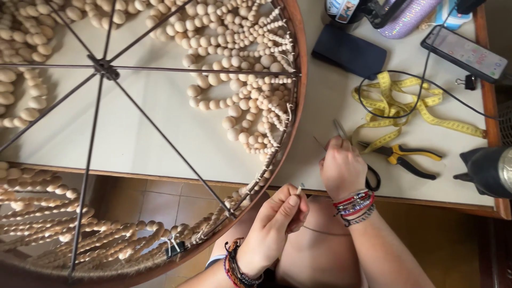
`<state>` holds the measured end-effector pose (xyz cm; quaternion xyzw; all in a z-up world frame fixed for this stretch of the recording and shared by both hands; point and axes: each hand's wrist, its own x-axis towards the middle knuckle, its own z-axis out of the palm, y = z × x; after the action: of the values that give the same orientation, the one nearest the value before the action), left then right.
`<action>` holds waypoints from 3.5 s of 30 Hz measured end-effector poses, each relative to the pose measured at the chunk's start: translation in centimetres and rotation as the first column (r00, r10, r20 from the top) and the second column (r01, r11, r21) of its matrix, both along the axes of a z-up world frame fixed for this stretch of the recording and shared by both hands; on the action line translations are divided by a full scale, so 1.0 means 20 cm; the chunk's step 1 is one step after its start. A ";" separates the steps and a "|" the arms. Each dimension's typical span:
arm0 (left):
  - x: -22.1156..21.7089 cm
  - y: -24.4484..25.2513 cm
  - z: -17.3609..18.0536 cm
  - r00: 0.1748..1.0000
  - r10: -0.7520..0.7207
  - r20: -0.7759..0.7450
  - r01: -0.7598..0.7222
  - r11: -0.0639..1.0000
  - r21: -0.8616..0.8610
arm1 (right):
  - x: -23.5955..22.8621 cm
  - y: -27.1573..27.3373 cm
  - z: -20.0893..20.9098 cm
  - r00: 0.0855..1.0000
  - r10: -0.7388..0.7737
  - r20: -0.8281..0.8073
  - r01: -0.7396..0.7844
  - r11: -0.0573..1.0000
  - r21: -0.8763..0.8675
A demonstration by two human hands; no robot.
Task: Secure strings of wooden beads to a circular frame using twine
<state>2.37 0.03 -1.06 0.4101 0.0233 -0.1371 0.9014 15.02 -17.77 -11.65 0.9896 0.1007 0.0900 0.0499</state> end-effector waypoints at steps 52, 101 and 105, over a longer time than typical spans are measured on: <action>-0.72 0.23 0.32 0.777 0.284 0.562 -0.512 0.804 0.303 | -1.33 0.08 0.76 0.844 0.325 0.426 -0.533 0.593 0.604; -0.52 0.26 0.29 0.882 0.135 0.452 -0.350 0.830 0.434 | -1.06 0.18 0.98 0.760 0.568 0.317 -0.613 0.464 0.639; -0.52 0.22 0.23 0.918 0.153 0.366 -0.312 0.848 0.429 | -1.07 0.14 0.92 0.784 0.561 0.265 -0.570 0.484 0.664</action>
<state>-7.95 4.42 3.46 0.6307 -0.0388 0.0524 0.7733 -6.37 -14.92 6.67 0.8381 0.3764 0.1387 -0.3697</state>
